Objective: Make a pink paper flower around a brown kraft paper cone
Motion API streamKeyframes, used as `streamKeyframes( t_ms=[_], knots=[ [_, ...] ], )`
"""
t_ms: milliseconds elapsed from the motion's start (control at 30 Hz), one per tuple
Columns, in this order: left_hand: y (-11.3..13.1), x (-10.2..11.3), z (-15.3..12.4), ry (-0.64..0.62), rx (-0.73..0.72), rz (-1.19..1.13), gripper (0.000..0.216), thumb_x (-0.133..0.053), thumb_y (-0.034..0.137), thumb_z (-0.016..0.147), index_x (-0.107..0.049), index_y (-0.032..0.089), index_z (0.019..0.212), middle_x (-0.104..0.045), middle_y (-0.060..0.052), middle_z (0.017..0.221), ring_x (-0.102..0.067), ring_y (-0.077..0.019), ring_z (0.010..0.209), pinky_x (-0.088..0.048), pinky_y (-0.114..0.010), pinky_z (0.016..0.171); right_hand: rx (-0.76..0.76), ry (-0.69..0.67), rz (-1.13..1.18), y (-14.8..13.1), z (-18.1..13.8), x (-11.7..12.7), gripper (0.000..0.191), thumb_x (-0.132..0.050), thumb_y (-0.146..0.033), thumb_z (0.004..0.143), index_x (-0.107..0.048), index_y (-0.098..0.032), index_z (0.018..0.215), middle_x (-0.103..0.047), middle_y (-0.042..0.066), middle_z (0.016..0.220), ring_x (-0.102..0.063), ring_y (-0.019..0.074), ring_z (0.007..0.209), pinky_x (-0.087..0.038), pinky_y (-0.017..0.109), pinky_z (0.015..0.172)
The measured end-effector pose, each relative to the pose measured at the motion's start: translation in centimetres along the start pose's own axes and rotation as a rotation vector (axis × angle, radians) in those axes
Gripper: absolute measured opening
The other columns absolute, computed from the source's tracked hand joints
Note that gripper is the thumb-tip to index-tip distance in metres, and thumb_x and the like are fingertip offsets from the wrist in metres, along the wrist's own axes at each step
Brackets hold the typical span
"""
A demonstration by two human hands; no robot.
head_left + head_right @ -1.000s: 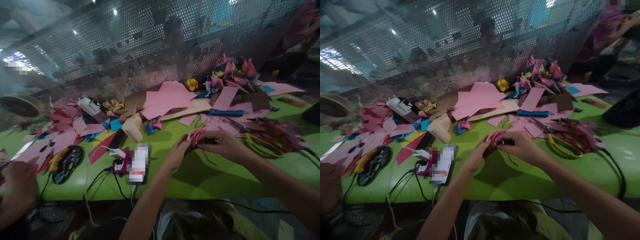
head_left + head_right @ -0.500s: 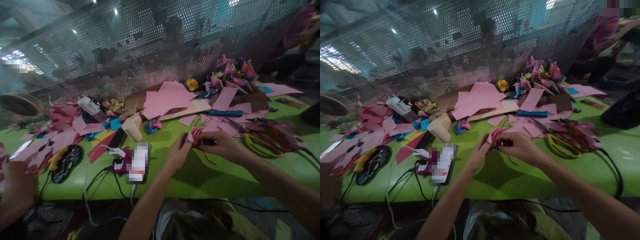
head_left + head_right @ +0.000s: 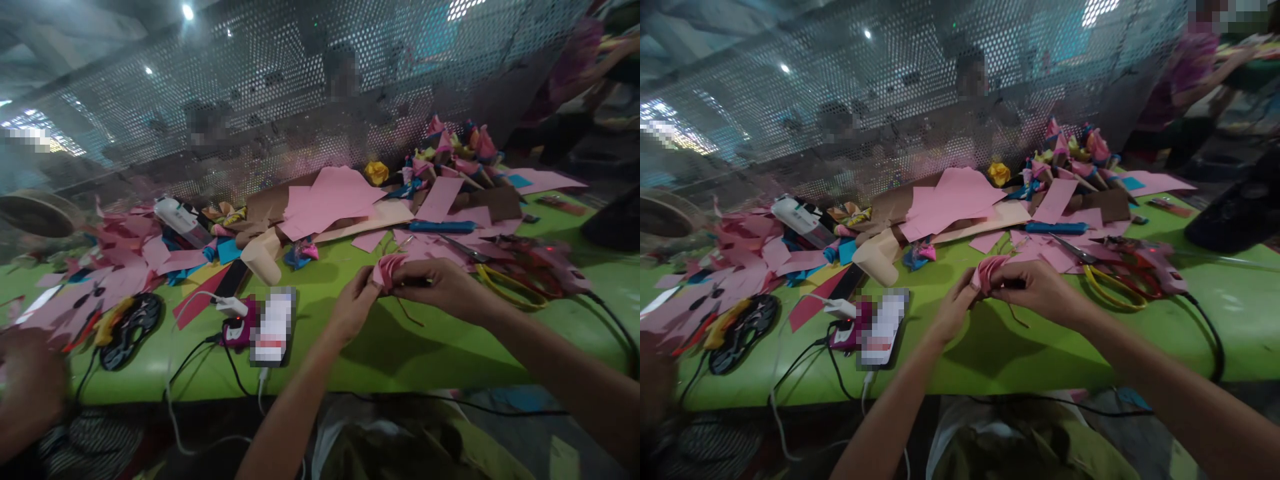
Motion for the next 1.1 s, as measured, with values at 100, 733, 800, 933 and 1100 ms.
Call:
streamKeyframes(
  t_ms=[100, 733, 800, 933, 1100],
  knots=[
    [0.1, -0.2, -0.1, 0.004, 0.03, -0.018, 0.043, -0.057, 0.05, 0.09, -0.067, 0.022, 0.12, -0.071, -0.004, 0.113, -0.062, -0.0207, 0.108, -0.05, -0.033, 0.096, 0.027, 0.005, -0.012, -0.1, 0.0, 0.2, 0.018, -0.066, -0.035, 0.082, -0.075, -0.021, 0.075, -0.072, 0.004, 0.073, -0.066, 0.0194, 0.071, -0.052, 0.03, 0.067],
    [0.9, -0.6, -0.3, -0.089, -0.176, -0.055, 0.049, -0.067, 0.041, 0.082, -0.056, 0.021, 0.125, -0.064, -0.006, 0.125, -0.056, -0.0236, 0.119, -0.045, -0.036, 0.105, 0.038, 0.404, 0.097, -1.0, -3.5, 0.7, 0.032, -0.078, -0.047, 0.078, -0.067, -0.025, 0.098, -0.051, -0.004, 0.065, -0.049, 0.0144, 0.061, -0.042, 0.026, 0.056],
    [1.1, -0.8, -0.6, -0.084, -0.192, -0.001, 0.05, -0.068, 0.041, 0.083, -0.054, 0.022, 0.127, -0.063, -0.006, 0.127, -0.056, -0.0242, 0.12, -0.045, -0.037, 0.106, 0.04, 0.433, 0.084, -1.4, -4.1, 0.7, 0.029, -0.077, -0.049, 0.079, -0.069, -0.025, 0.094, -0.053, -0.003, 0.066, -0.05, 0.0144, 0.062, -0.042, 0.026, 0.056],
    [1.4, -1.5, -1.6, -0.053, -0.224, 0.086, 0.047, -0.064, 0.041, 0.087, -0.053, 0.021, 0.128, -0.063, -0.008, 0.127, -0.057, -0.0259, 0.119, -0.045, -0.041, 0.106, 0.064, 0.44, 0.007, -2.0, -4.8, 0.2, 0.024, -0.074, -0.047, 0.082, -0.072, -0.023, 0.085, -0.06, 0.0, 0.067, -0.05, 0.0143, 0.06, -0.042, 0.027, 0.054],
    [1.5, -2.6, -2.9, -0.064, -0.324, 0.125, 0.043, -0.06, 0.04, 0.091, -0.051, 0.02, 0.128, -0.06, -0.011, 0.133, -0.055, -0.0289, 0.124, -0.044, -0.045, 0.108, 0.183, 0.455, -0.133, -2.2, -5.7, -0.4, 0.014, -0.07, -0.035, 0.086, -0.071, -0.022, 0.08, -0.067, 0.001, 0.069, -0.053, 0.0139, 0.057, -0.041, 0.027, 0.053]
  ],
)
Point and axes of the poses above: each hand's wrist, its own z-axis towards the middle knuckle, its own x-axis out of the back of the hand, y = z × x, the point moved 2 cm from there along z, towards the middle knuckle
